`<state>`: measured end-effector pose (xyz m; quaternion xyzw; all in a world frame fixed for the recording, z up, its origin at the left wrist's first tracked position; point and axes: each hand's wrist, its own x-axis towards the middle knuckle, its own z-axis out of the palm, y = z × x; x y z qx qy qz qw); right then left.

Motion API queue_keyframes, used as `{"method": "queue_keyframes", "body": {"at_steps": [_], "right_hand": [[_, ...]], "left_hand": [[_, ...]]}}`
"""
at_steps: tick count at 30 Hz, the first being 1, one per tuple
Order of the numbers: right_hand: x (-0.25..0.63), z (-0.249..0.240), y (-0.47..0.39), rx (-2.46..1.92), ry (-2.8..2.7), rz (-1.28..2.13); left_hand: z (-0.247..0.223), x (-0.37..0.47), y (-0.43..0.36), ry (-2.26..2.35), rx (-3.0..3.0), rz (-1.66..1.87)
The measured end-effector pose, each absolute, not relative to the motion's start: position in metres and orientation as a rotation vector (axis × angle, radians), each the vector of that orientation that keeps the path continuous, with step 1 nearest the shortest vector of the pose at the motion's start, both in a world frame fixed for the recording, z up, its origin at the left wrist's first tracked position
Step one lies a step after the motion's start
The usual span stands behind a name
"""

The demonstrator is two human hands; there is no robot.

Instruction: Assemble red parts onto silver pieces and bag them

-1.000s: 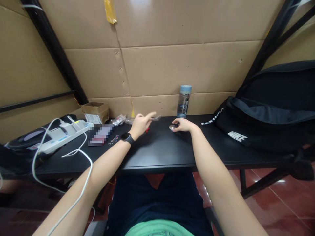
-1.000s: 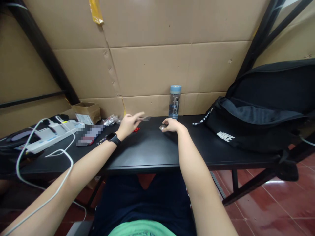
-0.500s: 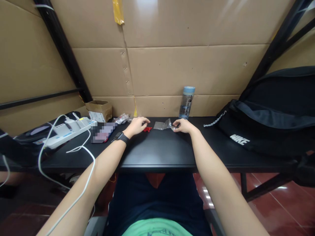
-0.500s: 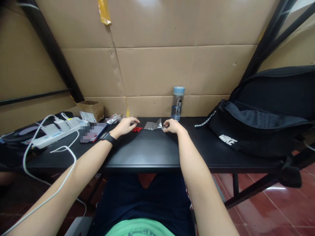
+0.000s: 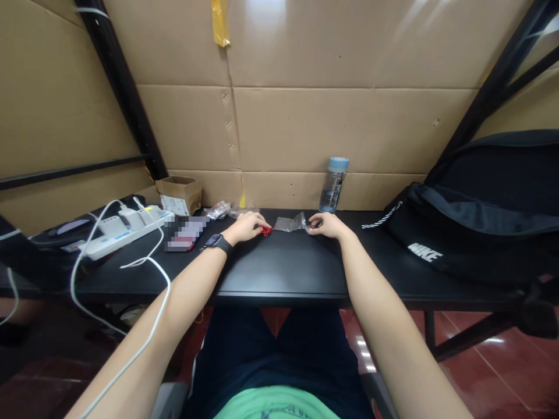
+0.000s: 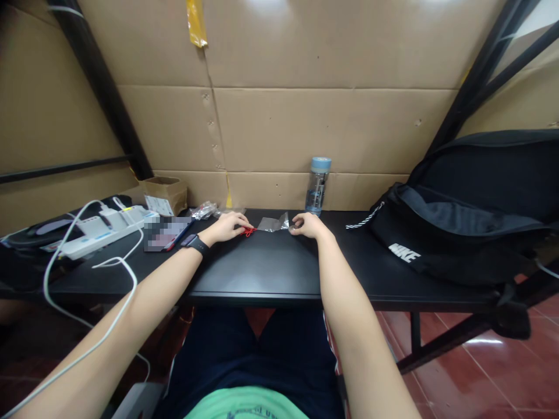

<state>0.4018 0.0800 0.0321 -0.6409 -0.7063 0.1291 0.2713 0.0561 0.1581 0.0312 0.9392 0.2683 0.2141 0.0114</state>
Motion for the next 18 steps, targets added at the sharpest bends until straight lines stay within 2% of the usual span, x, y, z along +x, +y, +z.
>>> {"method": "queue_keyframes", "body": {"at_steps": [4, 11, 18], "right_hand": [[0.404, 0.031, 0.082, -1.708, -1.914, 0.342], [0.396, 0.033, 0.080, -1.746, -1.860, 0.289], [0.395, 0.037, 0.078, -1.752, -1.812, 0.285]], "left_hand": [[0.033, 0.058, 0.155, 0.739, 2.994, 0.557], [0.035, 0.065, 0.151, 0.743, 3.036, 0.577], [0.041, 0.072, 0.140, 0.646, 2.874, 0.849]]}}
